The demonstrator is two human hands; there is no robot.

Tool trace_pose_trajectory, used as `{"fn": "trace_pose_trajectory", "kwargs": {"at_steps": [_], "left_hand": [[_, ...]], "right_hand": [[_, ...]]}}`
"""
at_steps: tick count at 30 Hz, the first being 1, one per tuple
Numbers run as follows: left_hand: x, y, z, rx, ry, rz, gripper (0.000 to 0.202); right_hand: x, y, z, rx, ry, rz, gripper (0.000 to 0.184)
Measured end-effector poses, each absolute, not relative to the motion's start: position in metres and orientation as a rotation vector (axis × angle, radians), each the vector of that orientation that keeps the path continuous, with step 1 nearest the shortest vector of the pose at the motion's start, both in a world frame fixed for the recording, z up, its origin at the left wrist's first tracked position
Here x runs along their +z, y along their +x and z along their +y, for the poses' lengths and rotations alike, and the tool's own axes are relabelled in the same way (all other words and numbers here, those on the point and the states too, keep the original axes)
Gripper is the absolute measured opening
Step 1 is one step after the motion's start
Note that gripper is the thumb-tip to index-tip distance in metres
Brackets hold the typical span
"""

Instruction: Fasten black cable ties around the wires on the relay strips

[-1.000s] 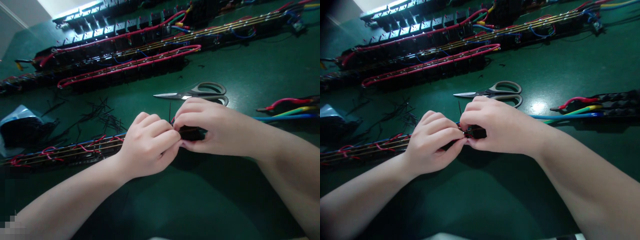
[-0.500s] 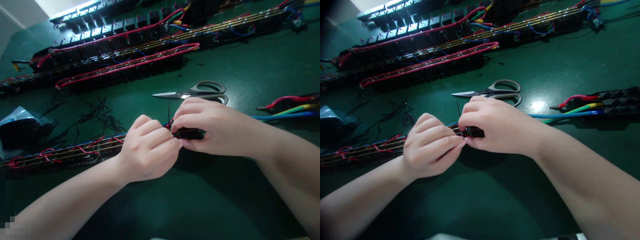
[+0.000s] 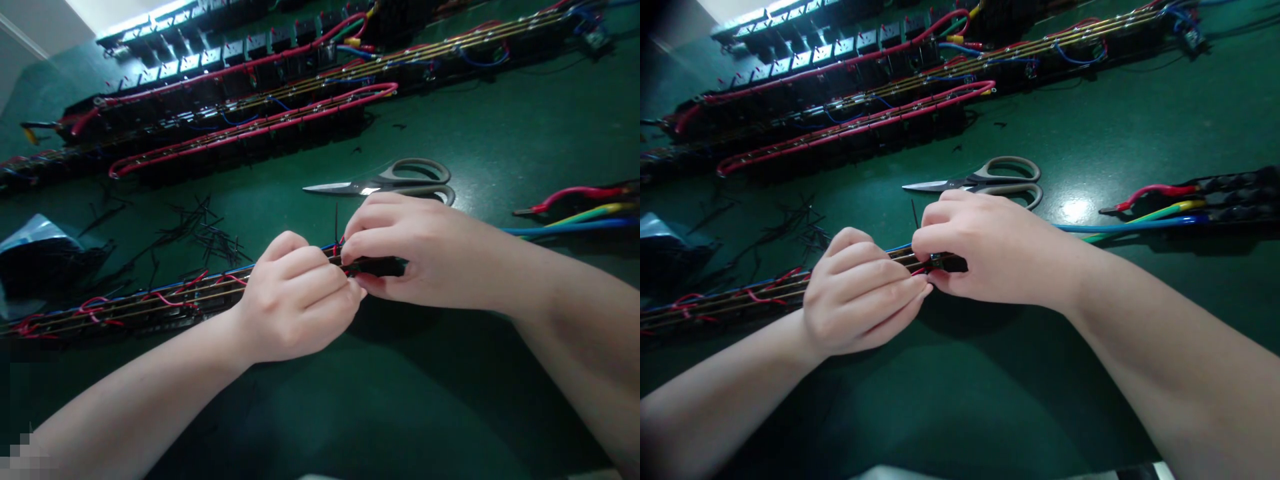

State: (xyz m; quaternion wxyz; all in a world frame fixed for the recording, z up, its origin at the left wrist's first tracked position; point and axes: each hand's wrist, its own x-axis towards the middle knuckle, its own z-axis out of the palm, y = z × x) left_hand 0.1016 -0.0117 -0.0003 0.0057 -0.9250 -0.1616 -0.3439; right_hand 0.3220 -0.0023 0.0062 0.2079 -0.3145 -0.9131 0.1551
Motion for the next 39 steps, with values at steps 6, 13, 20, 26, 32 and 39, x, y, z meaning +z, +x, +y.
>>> {"fn": "trace_pose_trajectory", "kwargs": {"at_steps": [6, 13, 20, 26, 32, 39], "left_hand": [[0.0007, 0.1014, -0.0109, -1.013, -2.893, -0.445, 0.028], [0.0022, 0.1009, -0.0138, -0.935, -2.868, -0.506, 0.025], [-0.0005, 0.1011, -0.0168, -0.967, -2.836, -0.419, 0.024], [-0.0010, 0.0991, -0.0173, -0.926, -2.845, -0.404, 0.023], [-0.0016, 0.0986, -0.0175, -0.868, -2.862, -0.410, 0.021], [-0.0010, 0.1005, -0.0162, -0.890, -2.824, -0.402, 0.020]], "right_hand": [[0.0039, 0.3213, -0.0015, 0.454, -0.887, -2.543, 0.004], [0.0020, 0.3246, 0.0018, 0.568, -0.850, -2.512, 0.007], [0.0037, 0.3266, 0.0018, 0.614, -0.822, -2.501, 0.011], [0.0028, 0.3264, 0.0027, 0.639, -0.806, -2.478, 0.010], [0.0027, 0.3258, 0.0009, 0.616, -0.827, -2.498, 0.012], [0.0058, 0.3245, -0.0021, 0.630, -0.864, -2.529, 0.011]]}}
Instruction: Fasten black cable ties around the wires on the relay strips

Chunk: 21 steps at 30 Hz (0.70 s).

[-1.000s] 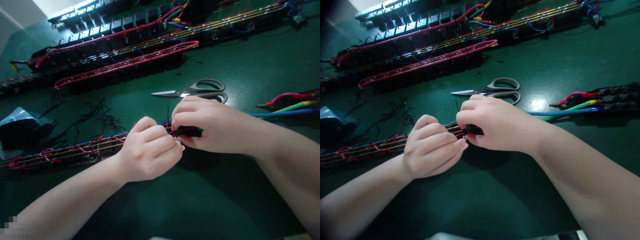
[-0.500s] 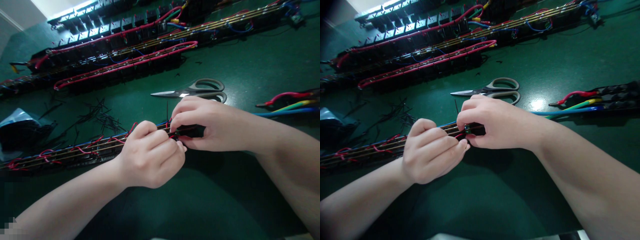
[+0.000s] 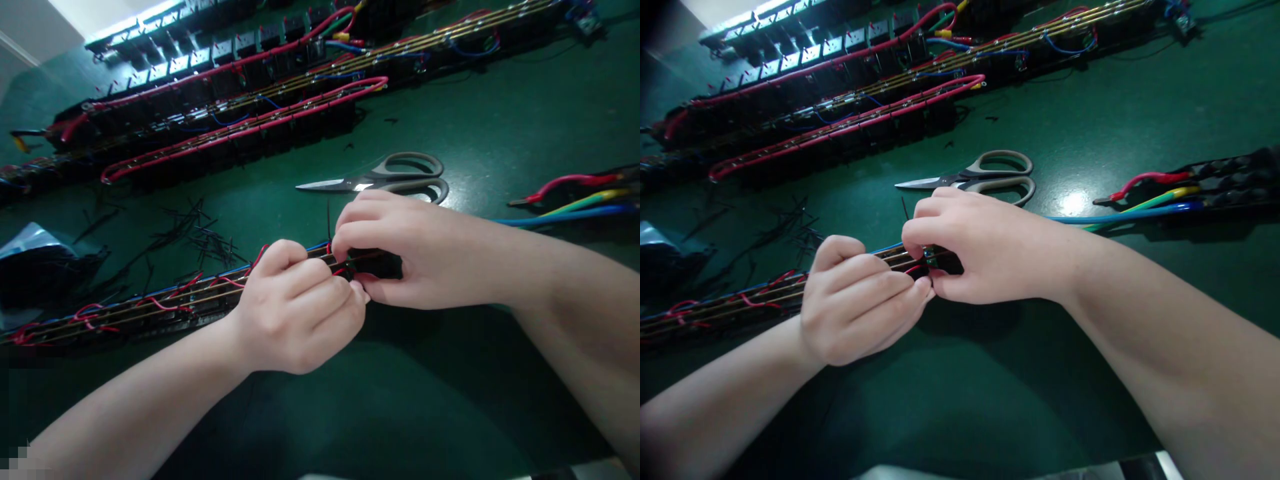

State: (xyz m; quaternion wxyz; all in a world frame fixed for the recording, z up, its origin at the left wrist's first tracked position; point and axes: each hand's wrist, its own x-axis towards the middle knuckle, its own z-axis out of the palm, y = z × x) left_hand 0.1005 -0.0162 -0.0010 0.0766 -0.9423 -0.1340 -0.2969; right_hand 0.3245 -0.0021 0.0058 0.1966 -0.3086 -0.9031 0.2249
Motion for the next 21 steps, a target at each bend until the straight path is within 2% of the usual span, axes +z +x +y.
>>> {"fn": "trace_pose_trajectory", "kwargs": {"at_steps": [6, 13, 21], "left_hand": [[-0.001, 0.098, -0.016, -0.937, -2.869, -0.381, 0.015], [0.000, 0.095, -0.016, -0.941, -2.915, -0.424, 0.020], [-0.005, 0.087, -0.008, -1.013, -2.869, -0.280, 0.032]], "right_hand": [[0.005, 0.322, -0.002, 0.584, -0.855, -2.543, 0.008], [0.010, 0.319, -0.004, 0.622, -0.867, -2.560, 0.003], [0.010, 0.317, -0.005, 0.575, -0.848, -2.579, 0.007]]}}
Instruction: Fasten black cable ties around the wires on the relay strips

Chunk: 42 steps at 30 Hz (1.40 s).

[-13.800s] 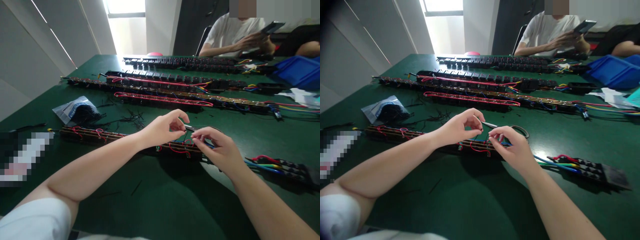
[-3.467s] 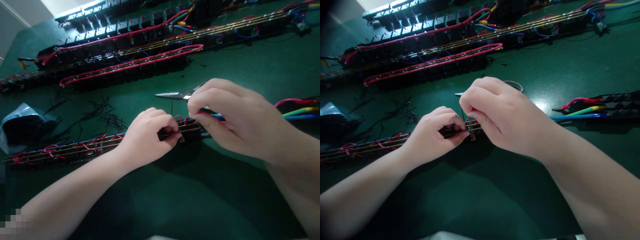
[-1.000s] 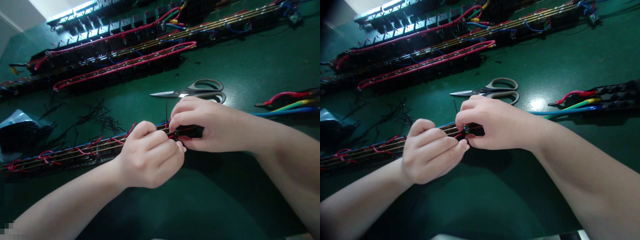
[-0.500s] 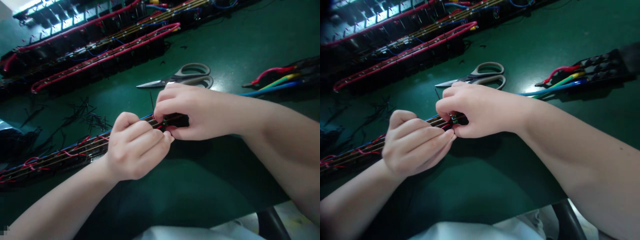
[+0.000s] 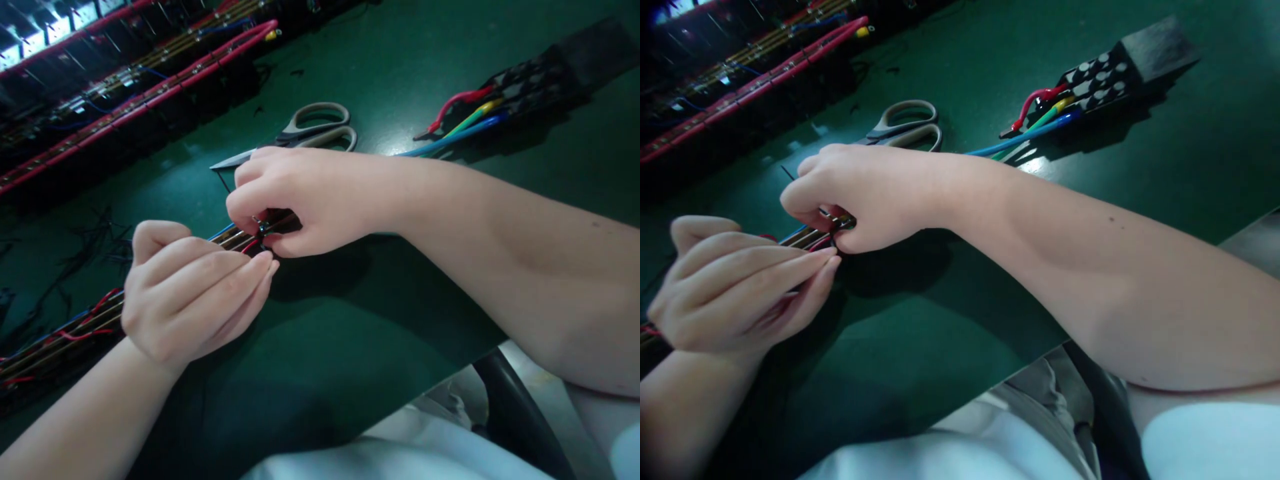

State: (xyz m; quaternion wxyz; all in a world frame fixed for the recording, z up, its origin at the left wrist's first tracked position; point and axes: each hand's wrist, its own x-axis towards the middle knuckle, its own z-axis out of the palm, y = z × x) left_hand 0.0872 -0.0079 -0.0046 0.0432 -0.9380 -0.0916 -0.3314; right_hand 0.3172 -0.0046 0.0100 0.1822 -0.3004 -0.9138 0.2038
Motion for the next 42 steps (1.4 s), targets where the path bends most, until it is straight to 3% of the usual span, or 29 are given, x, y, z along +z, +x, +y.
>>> {"fn": "trace_pose_trajectory", "kwargs": {"at_steps": [8, 17, 25, 42], "left_hand": [[-0.015, 0.082, 0.001, -1.018, -2.721, -0.103, 0.033], [0.005, 0.096, -0.024, -0.903, -2.591, -0.420, 0.021], [0.008, 0.102, -0.026, -0.838, -2.600, -0.191, 0.005], [-0.006, 0.099, -0.021, -0.759, -2.663, -0.065, 0.008]], "right_hand": [[0.010, 0.316, -0.004, 0.480, -0.929, -2.629, 0.009], [0.004, 0.318, -0.002, 0.518, -0.830, -2.532, 0.008], [-0.005, 0.322, 0.005, 0.568, -0.759, -2.467, 0.005], [-0.001, 0.319, 0.001, 0.473, -0.875, -2.533, 0.009]]}}
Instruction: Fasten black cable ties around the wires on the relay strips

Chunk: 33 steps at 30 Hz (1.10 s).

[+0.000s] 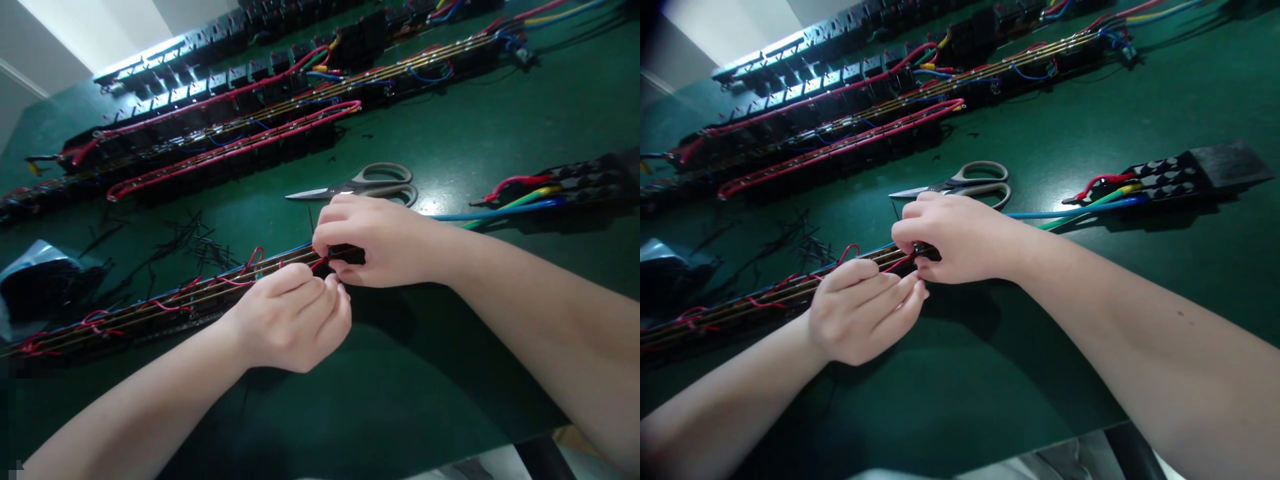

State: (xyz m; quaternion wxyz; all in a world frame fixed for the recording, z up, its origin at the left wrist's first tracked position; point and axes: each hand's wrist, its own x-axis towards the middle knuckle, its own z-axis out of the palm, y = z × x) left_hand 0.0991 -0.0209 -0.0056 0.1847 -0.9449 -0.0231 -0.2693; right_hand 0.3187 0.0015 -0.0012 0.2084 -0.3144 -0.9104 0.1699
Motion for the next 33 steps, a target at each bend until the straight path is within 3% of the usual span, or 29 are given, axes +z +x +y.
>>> {"fn": "trace_pose_trajectory", "kwargs": {"at_steps": [13, 21, 28, 33], "left_hand": [[-0.005, 0.100, -0.018, -0.704, -2.682, -0.037, 0.012], [-0.007, 0.106, -0.012, -0.854, -2.666, -0.081, 0.018], [-0.010, 0.106, -0.009, -0.974, -2.655, -0.060, 0.019], [-0.014, 0.103, -0.004, -1.034, -2.767, -0.128, 0.024]], "right_hand": [[-0.002, 0.314, 0.000, 0.311, -0.903, -2.557, 0.005], [0.006, 0.320, 0.003, 0.623, -0.865, -2.420, 0.006], [0.029, 0.340, 0.006, 0.358, -1.584, -1.996, 0.017], [0.029, 0.355, 0.029, 0.378, -1.895, -2.108, 0.025]]}}
